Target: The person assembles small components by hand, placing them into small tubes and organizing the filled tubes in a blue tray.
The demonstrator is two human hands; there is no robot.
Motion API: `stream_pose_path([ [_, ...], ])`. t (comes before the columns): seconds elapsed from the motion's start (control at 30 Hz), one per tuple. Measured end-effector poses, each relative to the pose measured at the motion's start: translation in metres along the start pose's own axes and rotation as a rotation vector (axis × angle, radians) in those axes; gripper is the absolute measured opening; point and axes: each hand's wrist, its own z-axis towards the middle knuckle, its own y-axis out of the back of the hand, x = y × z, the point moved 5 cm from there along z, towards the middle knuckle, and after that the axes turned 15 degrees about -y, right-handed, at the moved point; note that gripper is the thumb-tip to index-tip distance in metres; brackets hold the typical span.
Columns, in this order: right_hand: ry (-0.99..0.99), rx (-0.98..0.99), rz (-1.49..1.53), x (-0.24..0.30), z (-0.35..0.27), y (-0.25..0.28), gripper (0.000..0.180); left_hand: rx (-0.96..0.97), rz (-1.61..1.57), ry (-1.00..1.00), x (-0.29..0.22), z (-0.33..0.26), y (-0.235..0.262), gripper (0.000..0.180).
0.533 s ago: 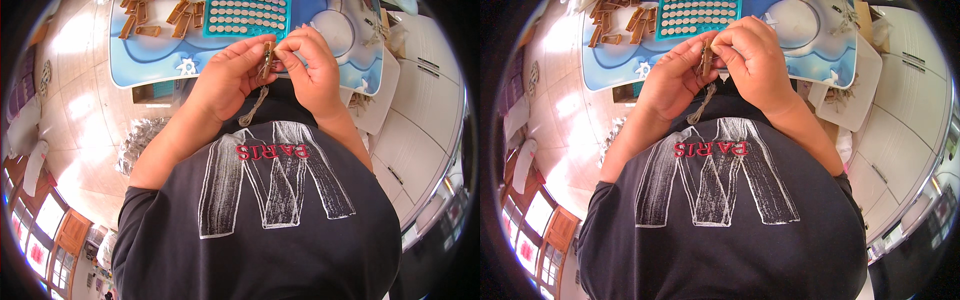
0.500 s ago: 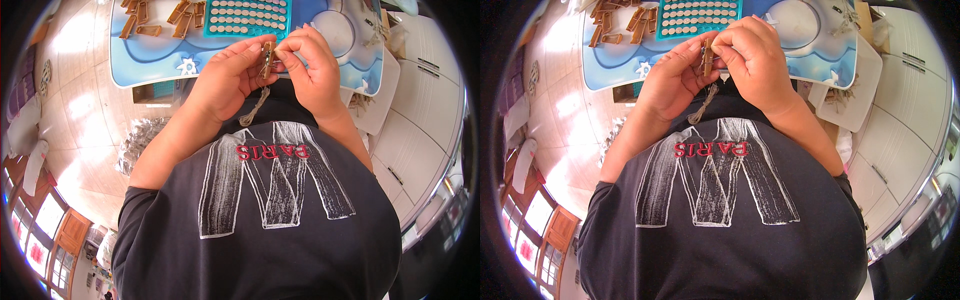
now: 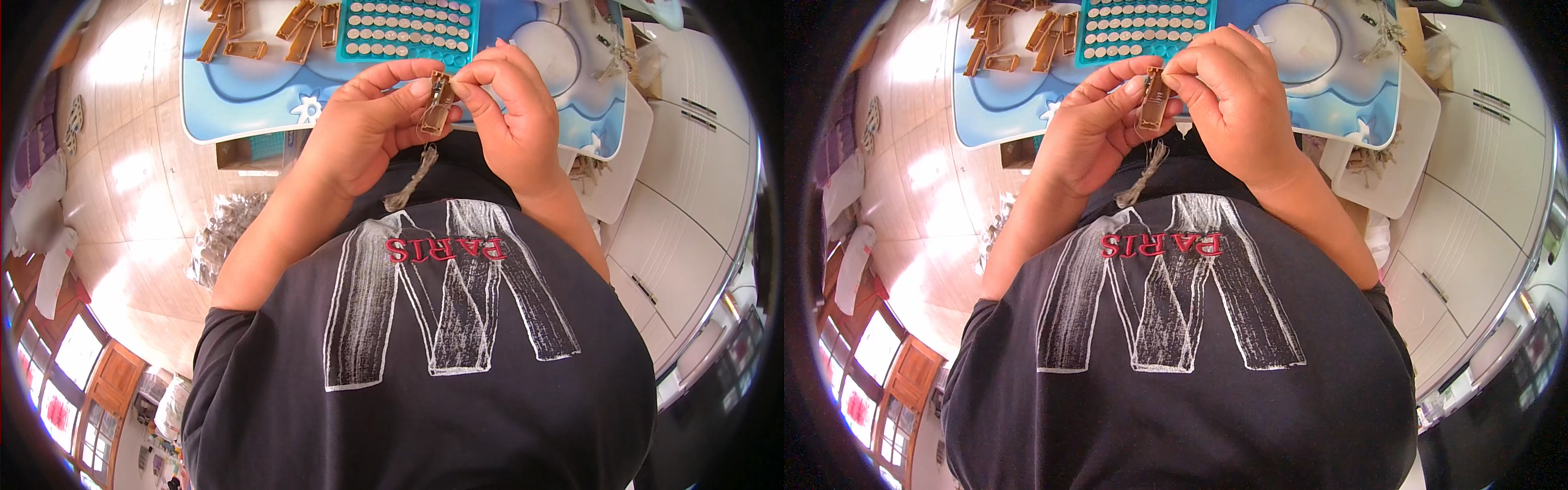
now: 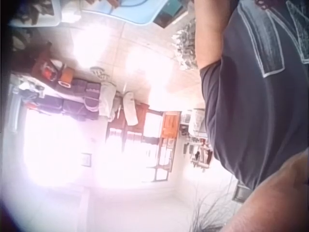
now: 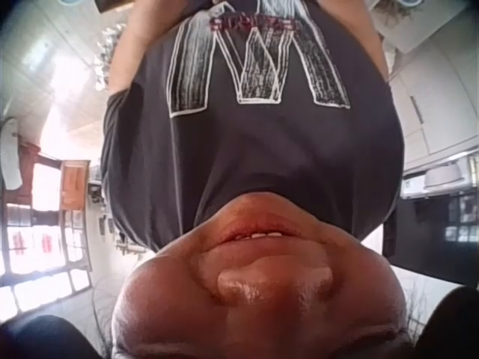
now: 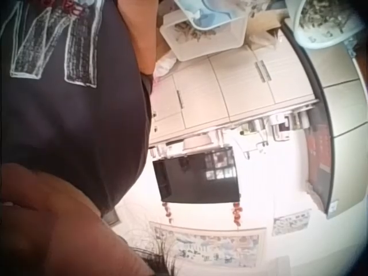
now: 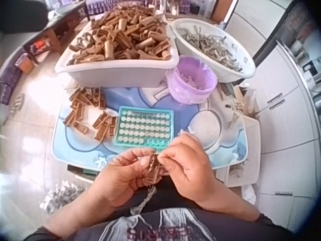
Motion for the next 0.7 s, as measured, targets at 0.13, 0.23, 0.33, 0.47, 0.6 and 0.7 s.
stream_pose_path([
  [0.13, -0.073, 0.011, 0.057, -0.0046, -0.0009, -0.0016, 0.009, 0.041, -0.044, 0.002, 0.0022, 0.0001, 0.0012, 0.031],
  [0.23, -0.105, 0.004, 0.071, -0.0062, -0.0007, -0.0016, 0.009, 0.037, -0.066, 0.016, 0.0041, 0.0008, 0.0025, 0.033],
  [0.33, -0.076, -0.013, 0.024, -0.005, 0.0008, -0.0004, 0.009, 0.028, -0.014, 0.026, 0.007, 0.0023, 0.0048, 0.035],
  [0.47, -0.013, -0.016, -0.07, -0.005, 0.0015, 0.0006, 0.008, 0.03, -0.007, 0.007, 0.0049, 0.0028, 0.002, 0.034],
  [0.6, -0.005, 0.004, -0.132, -0.0033, 0.0037, 0.0014, 0.008, -0.013, -0.042, 0.034, 0.003, 0.0028, -0.001, 0.031],
  [0.7, 0.018, 0.02, -0.173, -0.0007, 0.0053, 0.0009, 0.008, -0.052, -0.003, 0.003, 0.0035, 0.0029, 0.0003, 0.028],
])
